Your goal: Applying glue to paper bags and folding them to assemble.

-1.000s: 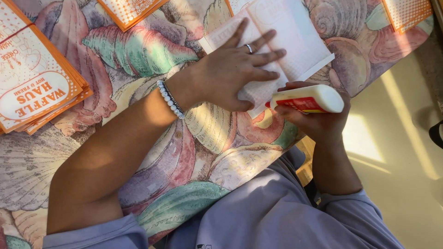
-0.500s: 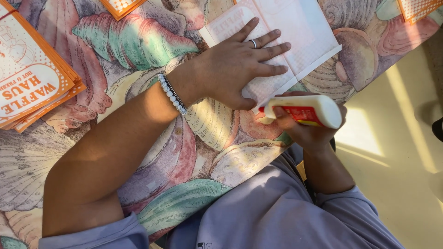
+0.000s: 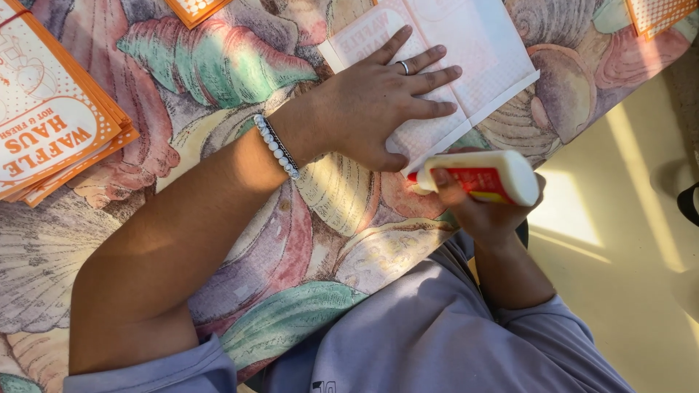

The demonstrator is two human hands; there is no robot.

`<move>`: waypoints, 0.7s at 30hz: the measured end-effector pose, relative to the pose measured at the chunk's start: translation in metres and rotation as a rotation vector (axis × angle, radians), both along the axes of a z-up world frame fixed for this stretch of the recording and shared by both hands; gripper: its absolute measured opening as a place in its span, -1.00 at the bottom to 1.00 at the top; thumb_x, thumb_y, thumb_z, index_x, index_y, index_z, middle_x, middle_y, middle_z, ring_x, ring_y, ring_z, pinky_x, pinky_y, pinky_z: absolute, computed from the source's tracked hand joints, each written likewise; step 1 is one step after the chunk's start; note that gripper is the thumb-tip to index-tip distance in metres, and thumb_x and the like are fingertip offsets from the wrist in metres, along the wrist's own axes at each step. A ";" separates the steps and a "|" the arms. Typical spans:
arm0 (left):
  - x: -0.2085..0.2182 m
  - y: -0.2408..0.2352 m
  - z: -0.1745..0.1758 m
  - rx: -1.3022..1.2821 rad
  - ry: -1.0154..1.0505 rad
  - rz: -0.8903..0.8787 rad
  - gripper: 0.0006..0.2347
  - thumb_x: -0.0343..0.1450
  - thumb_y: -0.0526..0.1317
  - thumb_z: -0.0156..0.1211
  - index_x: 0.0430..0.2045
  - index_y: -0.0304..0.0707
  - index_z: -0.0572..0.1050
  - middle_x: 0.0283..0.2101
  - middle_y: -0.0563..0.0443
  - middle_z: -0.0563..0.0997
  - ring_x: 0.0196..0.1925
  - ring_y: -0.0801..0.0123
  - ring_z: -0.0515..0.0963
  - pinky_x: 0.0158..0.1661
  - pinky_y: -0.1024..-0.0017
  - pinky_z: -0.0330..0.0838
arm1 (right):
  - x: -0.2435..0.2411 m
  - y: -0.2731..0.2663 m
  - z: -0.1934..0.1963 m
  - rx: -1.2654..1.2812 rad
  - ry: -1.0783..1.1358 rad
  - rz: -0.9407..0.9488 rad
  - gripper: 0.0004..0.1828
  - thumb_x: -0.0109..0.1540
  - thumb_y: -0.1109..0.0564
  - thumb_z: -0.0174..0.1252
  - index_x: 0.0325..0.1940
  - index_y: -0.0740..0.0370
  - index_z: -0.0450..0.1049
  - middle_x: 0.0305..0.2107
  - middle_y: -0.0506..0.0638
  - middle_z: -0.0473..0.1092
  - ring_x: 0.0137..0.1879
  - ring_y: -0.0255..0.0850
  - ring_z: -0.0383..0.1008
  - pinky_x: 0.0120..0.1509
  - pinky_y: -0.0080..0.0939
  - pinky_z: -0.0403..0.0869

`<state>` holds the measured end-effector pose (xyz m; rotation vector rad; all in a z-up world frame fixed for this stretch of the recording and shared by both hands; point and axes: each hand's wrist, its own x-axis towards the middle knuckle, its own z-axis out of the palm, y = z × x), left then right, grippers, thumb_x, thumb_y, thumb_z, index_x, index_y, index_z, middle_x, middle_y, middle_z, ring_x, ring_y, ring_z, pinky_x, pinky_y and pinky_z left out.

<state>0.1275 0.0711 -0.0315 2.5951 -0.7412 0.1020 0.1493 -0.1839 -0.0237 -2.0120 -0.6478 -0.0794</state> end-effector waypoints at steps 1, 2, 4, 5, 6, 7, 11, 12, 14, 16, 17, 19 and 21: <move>-0.001 0.001 0.002 -0.003 0.004 -0.002 -0.21 0.21 0.17 0.26 0.37 -0.15 0.33 0.52 -0.27 0.07 0.56 -0.11 -0.08 0.36 -0.33 -0.40 | 0.003 -0.002 -0.002 0.012 -0.043 0.000 -0.70 0.11 0.15 0.59 -0.27 0.32 0.60 -0.25 0.09 0.59 -0.13 -0.27 0.59 0.07 -0.25 0.62; -0.001 0.000 0.000 -0.003 0.003 -0.001 -0.21 0.21 0.17 0.26 0.37 -0.15 0.33 0.52 -0.27 0.07 0.56 -0.11 -0.08 0.36 -0.33 -0.40 | 0.012 -0.001 -0.002 0.012 -0.044 0.000 -0.70 0.11 0.15 0.59 -0.27 0.32 0.60 -0.25 0.09 0.59 -0.13 -0.27 0.59 0.07 -0.25 0.62; -0.001 0.001 -0.002 -0.010 0.001 0.015 -0.22 0.19 0.18 0.20 0.37 -0.11 0.34 0.52 -0.24 0.07 0.56 -0.09 -0.08 0.36 -0.33 -0.40 | 0.030 0.000 -0.001 0.219 0.007 -0.040 -0.28 0.12 0.30 0.55 0.30 0.50 0.39 -0.04 0.21 0.47 -0.01 -0.12 0.49 0.02 -0.16 0.59; 0.000 0.000 -0.002 -0.009 -0.002 0.017 -0.22 0.19 0.18 0.20 0.37 -0.11 0.34 0.52 -0.24 0.07 0.56 -0.09 -0.08 0.36 -0.33 -0.40 | 0.035 -0.001 -0.003 0.220 0.005 -0.038 -0.28 0.12 0.30 0.55 0.30 0.50 0.39 -0.04 0.21 0.47 -0.01 -0.12 0.49 0.02 -0.16 0.59; 0.000 0.000 -0.002 0.002 0.006 0.016 -0.21 0.20 0.19 0.18 0.38 -0.11 0.33 0.53 -0.23 0.04 0.56 -0.07 -0.10 0.37 -0.32 -0.42 | 0.040 -0.002 -0.005 0.254 0.010 -0.097 -0.44 0.12 0.28 0.58 0.06 0.38 0.39 -0.16 0.15 0.47 -0.07 -0.15 0.54 -0.05 -0.16 0.63; 0.000 0.000 -0.002 0.013 0.013 0.014 -0.21 0.21 0.21 0.16 0.39 -0.10 0.31 0.54 -0.22 0.02 0.57 -0.05 -0.12 0.37 -0.32 -0.44 | 0.046 -0.002 -0.007 0.288 0.015 -0.156 -0.54 0.11 0.27 0.62 -0.19 0.26 0.39 -0.29 0.10 0.48 -0.14 -0.18 0.58 -0.11 -0.16 0.67; -0.001 0.000 -0.003 -0.016 -0.013 0.016 -0.20 0.18 0.21 0.23 0.37 -0.13 0.34 0.52 -0.25 0.08 0.56 -0.11 -0.05 0.37 -0.33 -0.41 | 0.015 0.003 0.000 0.257 0.060 -0.034 -0.26 0.15 0.27 0.47 0.37 0.51 0.37 -0.25 0.09 0.45 -0.14 -0.18 0.47 -0.02 -0.19 0.55; -0.001 -0.001 -0.001 -0.006 -0.004 0.016 -0.20 0.20 0.21 0.24 0.37 -0.13 0.33 0.52 -0.26 0.06 0.56 -0.11 -0.07 0.37 -0.32 -0.43 | 0.004 0.006 0.002 0.168 0.079 -0.058 -0.47 0.11 0.18 0.52 0.05 0.42 0.46 -0.25 0.09 0.51 -0.14 -0.22 0.54 0.01 -0.22 0.59; -0.001 -0.001 -0.001 0.006 0.005 0.014 -0.20 0.22 0.21 0.25 0.38 -0.13 0.32 0.52 -0.27 0.05 0.56 -0.11 -0.08 0.37 -0.31 -0.44 | -0.004 0.007 0.002 0.079 0.098 -0.084 -0.63 0.06 0.09 0.57 -0.27 0.34 0.56 -0.25 0.09 0.58 -0.14 -0.25 0.60 0.04 -0.25 0.64; 0.000 0.000 -0.003 -0.005 -0.004 0.017 -0.20 0.20 0.20 0.24 0.38 -0.12 0.33 0.53 -0.30 0.02 0.56 -0.10 -0.09 0.37 -0.32 -0.40 | 0.004 0.005 -0.001 0.048 0.200 -0.225 -0.60 0.06 -0.01 0.59 -0.25 0.20 0.53 -0.18 0.00 0.60 -0.08 -0.36 0.60 0.05 -0.33 0.65; -0.001 0.000 -0.004 -0.006 -0.004 0.017 -0.20 0.20 0.20 0.24 0.38 -0.12 0.33 0.53 -0.30 0.02 0.56 -0.10 -0.09 0.37 -0.32 -0.40 | 0.021 -0.004 -0.015 0.048 0.201 -0.225 -0.60 0.06 -0.01 0.59 -0.25 0.20 0.53 -0.18 0.00 0.60 -0.08 -0.36 0.60 0.05 -0.33 0.65; -0.001 0.001 -0.005 0.004 -0.028 0.014 -0.20 0.22 0.23 0.17 0.39 -0.12 0.33 0.53 -0.28 0.02 0.57 -0.09 -0.10 0.38 -0.31 -0.42 | 0.057 -0.022 -0.041 0.203 -0.163 -0.296 -0.16 0.05 0.24 0.73 0.03 0.33 0.14 -0.19 0.15 0.34 -0.14 -0.20 0.42 -0.22 -0.18 0.57; -0.001 0.002 -0.004 0.007 -0.031 0.018 -0.21 0.21 0.21 0.19 0.39 -0.12 0.33 0.53 -0.28 0.02 0.57 -0.09 -0.10 0.37 -0.32 -0.41 | 0.075 -0.022 -0.043 0.290 -0.171 -0.221 -0.23 0.10 0.36 0.65 0.03 0.30 0.12 -0.16 0.19 0.33 -0.10 -0.12 0.45 -0.13 -0.08 0.61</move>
